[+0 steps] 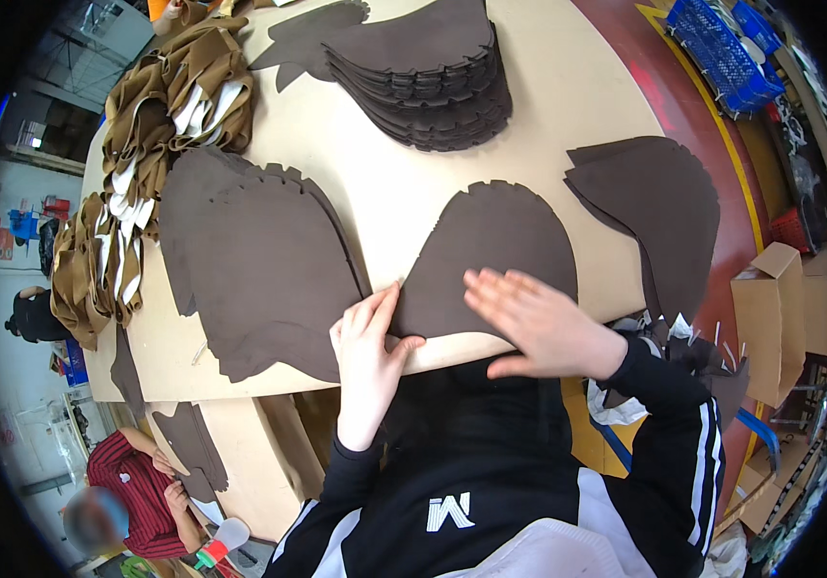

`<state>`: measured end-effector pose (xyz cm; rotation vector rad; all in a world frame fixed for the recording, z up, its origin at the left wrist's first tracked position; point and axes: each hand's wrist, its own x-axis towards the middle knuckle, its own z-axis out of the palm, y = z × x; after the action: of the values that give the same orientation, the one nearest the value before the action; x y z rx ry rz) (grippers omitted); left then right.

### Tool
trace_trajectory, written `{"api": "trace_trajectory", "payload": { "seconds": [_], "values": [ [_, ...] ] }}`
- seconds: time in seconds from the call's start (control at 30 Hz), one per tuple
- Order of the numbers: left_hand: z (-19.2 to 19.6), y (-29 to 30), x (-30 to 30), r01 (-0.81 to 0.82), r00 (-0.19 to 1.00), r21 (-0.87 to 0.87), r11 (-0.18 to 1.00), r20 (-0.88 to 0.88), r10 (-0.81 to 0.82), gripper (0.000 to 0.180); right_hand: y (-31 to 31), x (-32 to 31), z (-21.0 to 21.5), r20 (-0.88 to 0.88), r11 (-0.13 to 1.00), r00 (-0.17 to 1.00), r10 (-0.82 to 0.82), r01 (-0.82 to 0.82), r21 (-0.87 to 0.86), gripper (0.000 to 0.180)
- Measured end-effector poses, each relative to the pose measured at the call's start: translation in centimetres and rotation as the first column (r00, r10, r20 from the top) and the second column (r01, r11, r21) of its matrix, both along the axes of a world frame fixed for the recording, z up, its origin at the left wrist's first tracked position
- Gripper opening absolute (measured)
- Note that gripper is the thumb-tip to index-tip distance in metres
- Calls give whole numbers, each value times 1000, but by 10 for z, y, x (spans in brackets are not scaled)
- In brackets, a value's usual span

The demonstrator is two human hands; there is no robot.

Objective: The person repeatedly picks up dark brown fabric pieces from a table and stacks them into neat piles. They smooth each piece before placing it on top of the stack. The person also moves stacks of fabric pieces around the table to organize them.

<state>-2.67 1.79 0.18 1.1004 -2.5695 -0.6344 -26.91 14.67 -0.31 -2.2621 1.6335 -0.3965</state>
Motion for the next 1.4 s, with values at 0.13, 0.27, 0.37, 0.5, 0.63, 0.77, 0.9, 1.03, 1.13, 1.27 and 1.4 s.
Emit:
{"api": "trace_trajectory", "payload": {
  "seconds": [0.13, 0.27, 0.37, 0.5, 0.63, 0.77, 0.9, 1.03, 1.13, 1.27, 1.4],
  "values": [
    [4, 1, -10, -18, 999, 17, 1000, -37, 18, 77, 22, 12, 8, 290, 946, 921, 261, -304, 114, 86],
    [6, 9, -10, -17, 997, -45, 999, -71, 14, 76, 3, -9, 34, 268, 987, 952, 147, -124, -102, 74],
    [17, 18, -21, -138, 971, 289, 947, -148, 187, 72, -19, -23, 14, 92, 898, 940, -328, 340, -278, 77],
    [4, 5, -17, -143, 952, 474, 869, -175, 252, 62, -22, -1, -13, -52, 970, 977, -209, 200, -141, 88],
    [-8, -8, -4, -159, 941, 613, 774, -144, 307, 45, 2, 27, -14, 115, 987, 982, 152, -145, -67, 88],
    [8, -12, 13, -78, 811, 590, 804, -431, 396, 37, 7, 13, 1, 659, 843, 698, 279, -507, 179, 59],
    [31, -61, 91, -407, 551, 377, 832, -625, 553, 39, -8, -22, 47, 582, 987, 803, 127, -41, -158, 52],
    [49, -81, 117, -605, 773, -272, 748, -425, 471, 45, -36, -44, 22, 272, 911, 917, -293, 354, -212, 70],
    [47, -52, 82, -442, 800, 117, 889, -398, 450, 41, -44, -33, -20, -92, 950, 964, -248, 224, -216, 76],
    [14, -24, 22, 62, 997, -41, 997, -33, -64, 66, -29, -6, -15, -57, 985, 989, -133, 126, -115, 85],
    [2, -12, -6, 128, 975, -18, 992, 184, -123, 79, 2, 24, -14, 65, 995, 994, 83, -80, -56, 85]
  ]
}}
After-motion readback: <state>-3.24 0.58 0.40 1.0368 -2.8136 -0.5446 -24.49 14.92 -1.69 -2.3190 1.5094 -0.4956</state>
